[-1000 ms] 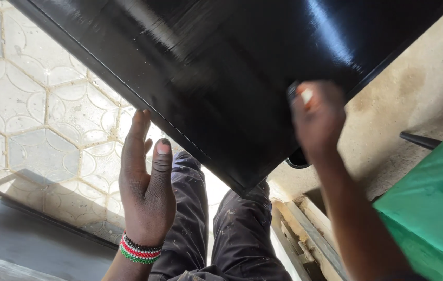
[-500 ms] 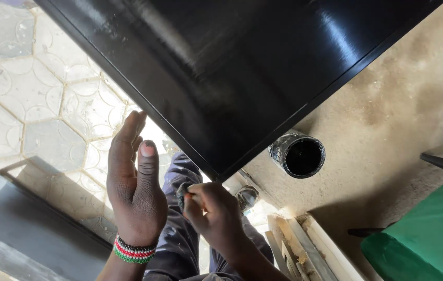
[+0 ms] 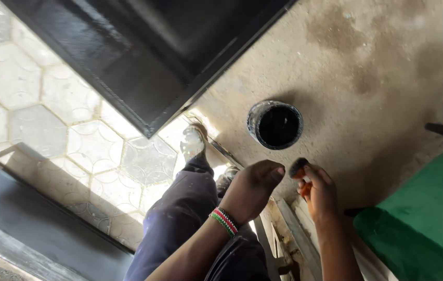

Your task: Painting a flat black panel using a sponge applicator and black paint

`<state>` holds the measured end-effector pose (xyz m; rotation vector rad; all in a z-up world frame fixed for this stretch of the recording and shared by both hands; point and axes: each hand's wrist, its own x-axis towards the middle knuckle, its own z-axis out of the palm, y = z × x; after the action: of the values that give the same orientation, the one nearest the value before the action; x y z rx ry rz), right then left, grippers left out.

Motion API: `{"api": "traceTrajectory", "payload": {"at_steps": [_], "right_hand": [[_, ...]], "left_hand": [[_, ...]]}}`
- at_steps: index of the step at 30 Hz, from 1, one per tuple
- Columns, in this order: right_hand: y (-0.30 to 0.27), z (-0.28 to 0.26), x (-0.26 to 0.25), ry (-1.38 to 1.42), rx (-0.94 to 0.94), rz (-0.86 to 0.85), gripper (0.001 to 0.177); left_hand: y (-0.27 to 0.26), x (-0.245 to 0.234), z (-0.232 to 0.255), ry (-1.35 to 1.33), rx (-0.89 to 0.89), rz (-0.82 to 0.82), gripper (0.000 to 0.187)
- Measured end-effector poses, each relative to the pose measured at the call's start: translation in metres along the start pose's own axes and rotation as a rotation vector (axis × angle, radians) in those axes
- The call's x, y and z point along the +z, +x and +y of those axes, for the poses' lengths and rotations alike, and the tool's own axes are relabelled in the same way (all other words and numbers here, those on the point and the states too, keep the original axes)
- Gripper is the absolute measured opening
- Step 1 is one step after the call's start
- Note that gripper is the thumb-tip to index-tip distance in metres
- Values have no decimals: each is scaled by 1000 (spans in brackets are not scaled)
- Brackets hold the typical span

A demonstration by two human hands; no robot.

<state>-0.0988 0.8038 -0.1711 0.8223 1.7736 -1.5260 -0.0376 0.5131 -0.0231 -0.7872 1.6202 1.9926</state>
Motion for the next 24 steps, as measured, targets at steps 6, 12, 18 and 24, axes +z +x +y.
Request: {"api": "traceTrajectory", "payload": {"at_steps": [6, 12, 18, 24], "right_hand": [[101, 36, 41, -236, -59, 1, 40], [245, 99, 67, -322, -146, 21, 55], [341, 154, 80, -739, -358, 121, 45], [382, 178, 89, -785, -375, 203, 39]], "left_hand": [[84, 26, -81, -81, -130, 228, 44], [155, 46, -160, -20, -190, 316, 49], [218, 54, -157, -188, -267, 309, 61], [220, 39, -161, -393, -267, 297, 61]]}}
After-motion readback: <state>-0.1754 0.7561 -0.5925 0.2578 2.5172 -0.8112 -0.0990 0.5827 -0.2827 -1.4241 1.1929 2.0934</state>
